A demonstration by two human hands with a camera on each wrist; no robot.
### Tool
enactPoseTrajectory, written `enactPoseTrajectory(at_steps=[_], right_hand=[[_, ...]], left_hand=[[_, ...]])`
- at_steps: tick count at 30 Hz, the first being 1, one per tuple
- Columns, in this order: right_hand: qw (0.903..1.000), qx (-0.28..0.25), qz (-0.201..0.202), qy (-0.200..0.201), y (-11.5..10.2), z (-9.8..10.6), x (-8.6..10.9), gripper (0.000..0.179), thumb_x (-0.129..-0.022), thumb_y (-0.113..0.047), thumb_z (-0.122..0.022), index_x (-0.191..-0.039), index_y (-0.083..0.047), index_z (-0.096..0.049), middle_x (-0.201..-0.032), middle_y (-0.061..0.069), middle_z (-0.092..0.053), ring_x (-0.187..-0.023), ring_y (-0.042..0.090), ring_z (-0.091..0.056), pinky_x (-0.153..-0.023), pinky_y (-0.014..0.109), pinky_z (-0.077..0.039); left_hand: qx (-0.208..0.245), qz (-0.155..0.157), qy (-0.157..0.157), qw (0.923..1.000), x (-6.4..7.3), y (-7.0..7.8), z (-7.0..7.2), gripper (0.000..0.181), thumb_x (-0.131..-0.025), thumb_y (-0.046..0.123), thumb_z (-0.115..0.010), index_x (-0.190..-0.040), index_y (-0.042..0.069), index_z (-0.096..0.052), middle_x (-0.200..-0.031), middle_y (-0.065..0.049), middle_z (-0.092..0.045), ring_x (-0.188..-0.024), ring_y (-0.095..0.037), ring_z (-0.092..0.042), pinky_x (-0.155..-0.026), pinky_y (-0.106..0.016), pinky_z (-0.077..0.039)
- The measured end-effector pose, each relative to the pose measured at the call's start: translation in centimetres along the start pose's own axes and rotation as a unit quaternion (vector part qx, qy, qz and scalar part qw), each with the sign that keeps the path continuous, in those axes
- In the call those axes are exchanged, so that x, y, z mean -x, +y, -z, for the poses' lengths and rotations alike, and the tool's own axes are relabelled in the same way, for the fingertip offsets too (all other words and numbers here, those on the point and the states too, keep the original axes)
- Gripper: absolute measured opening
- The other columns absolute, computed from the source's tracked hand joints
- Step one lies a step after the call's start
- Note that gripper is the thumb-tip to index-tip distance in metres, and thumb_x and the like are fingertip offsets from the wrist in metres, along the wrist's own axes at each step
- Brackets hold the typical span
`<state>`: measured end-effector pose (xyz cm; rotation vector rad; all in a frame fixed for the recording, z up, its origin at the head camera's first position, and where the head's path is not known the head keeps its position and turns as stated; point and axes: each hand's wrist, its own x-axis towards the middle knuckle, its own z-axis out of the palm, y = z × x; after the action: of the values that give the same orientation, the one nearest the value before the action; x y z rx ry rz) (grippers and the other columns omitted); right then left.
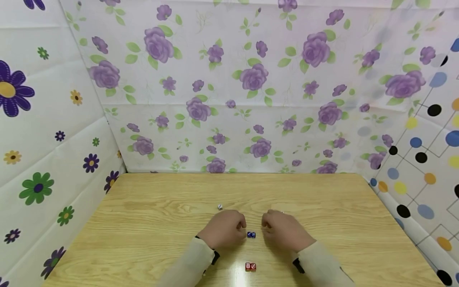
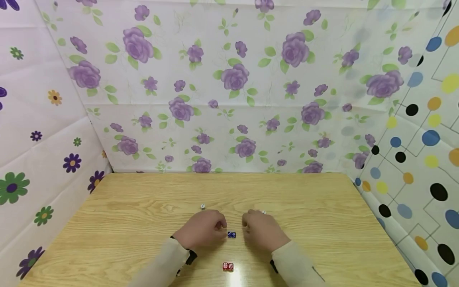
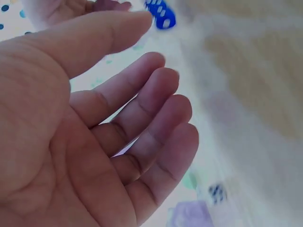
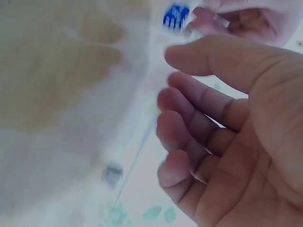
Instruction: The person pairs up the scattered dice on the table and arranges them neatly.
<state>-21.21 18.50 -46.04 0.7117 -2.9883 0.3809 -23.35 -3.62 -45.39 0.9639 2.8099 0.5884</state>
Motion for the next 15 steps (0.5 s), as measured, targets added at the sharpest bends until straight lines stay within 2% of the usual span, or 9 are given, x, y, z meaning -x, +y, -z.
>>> enactPoseTrajectory(at_steps=[4,9,15], right_hand=[[0.9982,0.028,-0.037,0.036,1.8,0.9,0.4,0.007,-0.083,-0.016,-0.068,-0.089,-0.015,-0.064,-0.08,-0.006,-0.054,-0.071,0.007,-0.051,-0.063,0.029,-0.047],[0.9962,0.03,-0.071,0.041,4.0,1.6,1.0,0.016,-0.083,-0.02,-0.071,-0.095,-0.013,-0.065,-0.083,-0.002,-0.055,-0.068,0.007,-0.048,-0.057,0.027,-0.043],[0.9964,0.017,-0.071,0.043,5.0,2.0,0.8,0.02,-0.082,-0.016,-0.071,-0.1,-0.01,-0.065,-0.086,0.002,-0.057,-0.068,0.01,-0.051,-0.057,0.028,-0.044]], left_hand=[[0.002,0.026,0.018,0.9995,0.4,-1.7,1.1,0.019,-0.084,0.022,-0.064,-0.101,0.014,-0.07,-0.091,0.006,-0.064,-0.075,-0.004,-0.054,-0.072,-0.029,-0.049],[-0.008,0.06,0.047,0.997,0.9,-3.7,2.6,0.026,-0.083,0.018,-0.064,-0.108,0.011,-0.066,-0.094,-0.002,-0.062,-0.079,-0.011,-0.054,-0.067,-0.03,-0.047],[0.001,0.083,0.069,0.9942,1.1,-5.1,3.2,0.031,-0.082,0.011,-0.064,-0.114,0.009,-0.063,-0.1,-0.008,-0.061,-0.081,-0.017,-0.056,-0.063,-0.03,-0.046]])
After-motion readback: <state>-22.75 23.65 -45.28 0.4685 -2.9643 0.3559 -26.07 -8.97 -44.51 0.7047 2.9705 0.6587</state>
